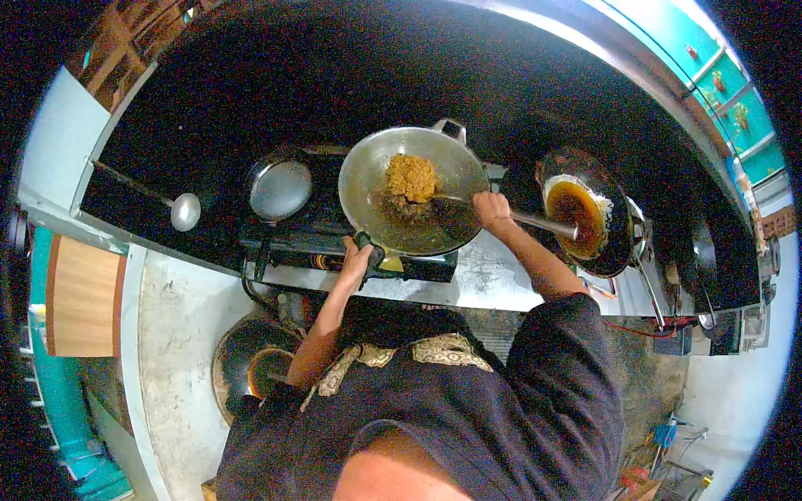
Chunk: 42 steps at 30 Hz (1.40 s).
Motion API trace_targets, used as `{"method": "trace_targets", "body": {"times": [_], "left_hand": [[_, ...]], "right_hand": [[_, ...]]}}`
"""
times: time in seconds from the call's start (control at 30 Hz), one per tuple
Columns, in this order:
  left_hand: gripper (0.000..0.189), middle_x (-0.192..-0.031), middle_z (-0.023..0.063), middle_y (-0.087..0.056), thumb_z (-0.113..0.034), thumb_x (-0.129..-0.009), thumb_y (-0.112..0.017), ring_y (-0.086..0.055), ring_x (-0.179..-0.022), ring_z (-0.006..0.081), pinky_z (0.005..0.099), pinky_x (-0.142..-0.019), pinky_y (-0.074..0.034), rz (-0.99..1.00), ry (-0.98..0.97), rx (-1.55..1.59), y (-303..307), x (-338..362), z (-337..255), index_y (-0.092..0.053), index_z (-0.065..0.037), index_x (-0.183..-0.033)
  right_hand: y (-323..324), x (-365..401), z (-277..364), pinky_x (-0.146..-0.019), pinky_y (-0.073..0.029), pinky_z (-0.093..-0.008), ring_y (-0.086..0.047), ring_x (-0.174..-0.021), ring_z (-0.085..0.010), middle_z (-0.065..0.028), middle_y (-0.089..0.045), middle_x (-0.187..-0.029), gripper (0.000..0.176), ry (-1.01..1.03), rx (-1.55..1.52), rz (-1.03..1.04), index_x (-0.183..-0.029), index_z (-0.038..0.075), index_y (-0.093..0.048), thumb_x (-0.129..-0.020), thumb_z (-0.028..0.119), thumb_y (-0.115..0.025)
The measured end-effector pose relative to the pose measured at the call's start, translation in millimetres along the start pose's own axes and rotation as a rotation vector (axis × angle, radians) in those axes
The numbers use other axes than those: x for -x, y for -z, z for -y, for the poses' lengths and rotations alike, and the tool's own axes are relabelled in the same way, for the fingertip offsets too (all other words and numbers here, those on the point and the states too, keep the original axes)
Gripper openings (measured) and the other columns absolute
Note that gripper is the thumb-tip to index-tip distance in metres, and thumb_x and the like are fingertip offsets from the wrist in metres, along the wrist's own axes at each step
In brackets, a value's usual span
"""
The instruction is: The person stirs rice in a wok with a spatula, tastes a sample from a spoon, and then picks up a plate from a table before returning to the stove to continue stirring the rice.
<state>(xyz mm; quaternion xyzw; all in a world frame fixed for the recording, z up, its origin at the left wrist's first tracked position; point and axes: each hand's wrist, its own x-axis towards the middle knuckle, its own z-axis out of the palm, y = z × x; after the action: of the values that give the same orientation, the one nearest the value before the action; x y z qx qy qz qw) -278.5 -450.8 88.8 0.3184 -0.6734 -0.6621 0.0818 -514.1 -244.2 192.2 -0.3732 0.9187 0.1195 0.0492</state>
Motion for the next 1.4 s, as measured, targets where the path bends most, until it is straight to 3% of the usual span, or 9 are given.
{"method": "trace_targets", "body": {"times": [0.17, 0.3, 0.43, 0.53, 0.63, 0.83, 1.0, 1.23, 1.4], "left_hand": [[0.077, -0.129, 0.0278, -0.023, -0.028, -0.079, -0.045, -0.028, -0.119, 0.0325, 0.0292, -0.096, -0.023, -0.043, 0.069, -0.058, -1.1, 13.7, -28.5, 0.001, 0.011, -0.127], [0.066, -0.114, 0.0244, -0.041, -0.022, -0.076, -0.052, -0.043, -0.105, 0.0311, 0.0328, -0.087, -0.033, -0.185, -0.121, 0.016, -2.6, 9.8, -9.3, -0.017, 0.005, -0.125], [0.059, -0.111, 0.0219, -0.043, -0.023, -0.075, -0.056, -0.044, -0.103, 0.0297, 0.0334, -0.084, -0.033, -0.382, 0.014, 0.167, -17.9, 21.4, -13.9, -0.025, 0.003, -0.118], [0.062, -0.107, 0.0217, -0.043, -0.023, -0.073, -0.057, -0.045, -0.099, 0.0286, 0.0332, -0.084, -0.034, -0.471, -0.044, 0.182, -27.7, 35.1, -32.4, -0.022, 0.004, -0.116], [0.065, -0.113, 0.0162, -0.037, -0.018, -0.075, -0.056, -0.040, -0.102, 0.0241, 0.0302, -0.086, -0.032, -0.389, -0.028, 0.161, -26.8, 35.1, -34.8, -0.015, 0.001, -0.122], [0.067, -0.117, 0.0172, -0.032, -0.011, -0.074, -0.053, -0.036, -0.106, 0.0249, 0.0298, -0.089, -0.028, -0.319, -0.049, 0.081, -24.7, 21.5, -19.3, -0.010, 0.003, -0.122], [0.055, -0.110, 0.0206, -0.040, -0.009, -0.072, -0.053, -0.041, -0.102, 0.0285, 0.0319, -0.088, -0.029, -0.462, -0.077, 0.044, -30.7, 27.1, -28.8, -0.023, 0.006, -0.115], [0.051, -0.108, 0.0213, -0.044, -0.012, -0.072, -0.052, -0.045, -0.100, 0.0308, 0.0328, -0.086, -0.032, -0.498, -0.096, 0.088, -21.8, 26.4, -45.9, -0.030, 0.004, -0.115], [0.051, -0.105, 0.0194, -0.046, -0.011, -0.071, -0.051, -0.047, -0.097, 0.0282, 0.0310, -0.084, -0.034, -0.459, -0.094, 0.117, -7.1, 16.0, -38.0, -0.030, 0.005, -0.116]], "right_hand": [[-33.5, -9.4, -10.2, -0.071, -0.045, -0.0393, -0.056, -0.082, -0.0324, -0.0179, -0.059, -0.084, 0.025, -0.050, -0.268, 0.114, -0.094, 0.012, -0.060, -0.079, 0.026, -0.047], [-43.1, -12.1, -24.7, -0.068, -0.044, -0.0373, -0.058, -0.077, -0.0306, -0.0177, -0.059, -0.080, 0.026, 0.053, -0.492, 0.058, -0.098, 0.010, -0.059, -0.081, 0.026, -0.046], [-3.4, -2.0, -30.5, -0.064, -0.043, -0.0355, -0.059, -0.070, -0.0270, -0.0173, -0.060, -0.074, 0.027, -0.044, -0.733, 0.210, -0.097, 0.006, -0.059, -0.081, 0.024, -0.047], [18.3, -5.8, -41.2, -0.061, -0.043, -0.0359, -0.058, -0.066, -0.0299, -0.0183, -0.059, -0.072, 0.028, -0.016, -0.634, 0.179, -0.095, 0.004, -0.058, -0.081, 0.025, -0.047], [17.4, -22.4, -53.9, -0.061, -0.044, -0.0379, -0.057, -0.068, -0.0331, -0.0201, -0.058, -0.074, 0.028, 0.165, -0.435, -0.099, -0.093, 0.004, -0.059, -0.080, 0.026, -0.047], [-56.3, -61.0, -33.9, -0.068, -0.045, -0.0432, -0.057, -0.077, -0.0349, -0.0205, -0.058, -0.082, 0.027, 0.172, -0.257, 0.004, -0.088, 0.005, -0.059, -0.080, 0.026, -0.045], [16.6, 8.8, 1.5, -0.069, -0.046, -0.0421, -0.057, -0.078, -0.0343, -0.0202, -0.058, -0.082, 0.029, 0.291, -0.152, 0.259, -0.089, 0.007, -0.060, -0.080, 0.030, -0.044], [134.0, -6.1, -30.1, -0.069, -0.047, -0.0395, -0.059, -0.078, -0.0299, -0.0195, -0.059, -0.081, 0.028, 0.252, 0.171, 0.210, -0.083, 0.006, -0.062, -0.076, 0.029, -0.049], [131.7, -37.3, -23.0, -0.067, -0.047, -0.0350, -0.060, -0.078, -0.0256, -0.0142, -0.061, -0.081, 0.023, 0.250, 0.436, 0.207, -0.080, 0.004, -0.063, -0.066, 0.021, -0.058]]}}
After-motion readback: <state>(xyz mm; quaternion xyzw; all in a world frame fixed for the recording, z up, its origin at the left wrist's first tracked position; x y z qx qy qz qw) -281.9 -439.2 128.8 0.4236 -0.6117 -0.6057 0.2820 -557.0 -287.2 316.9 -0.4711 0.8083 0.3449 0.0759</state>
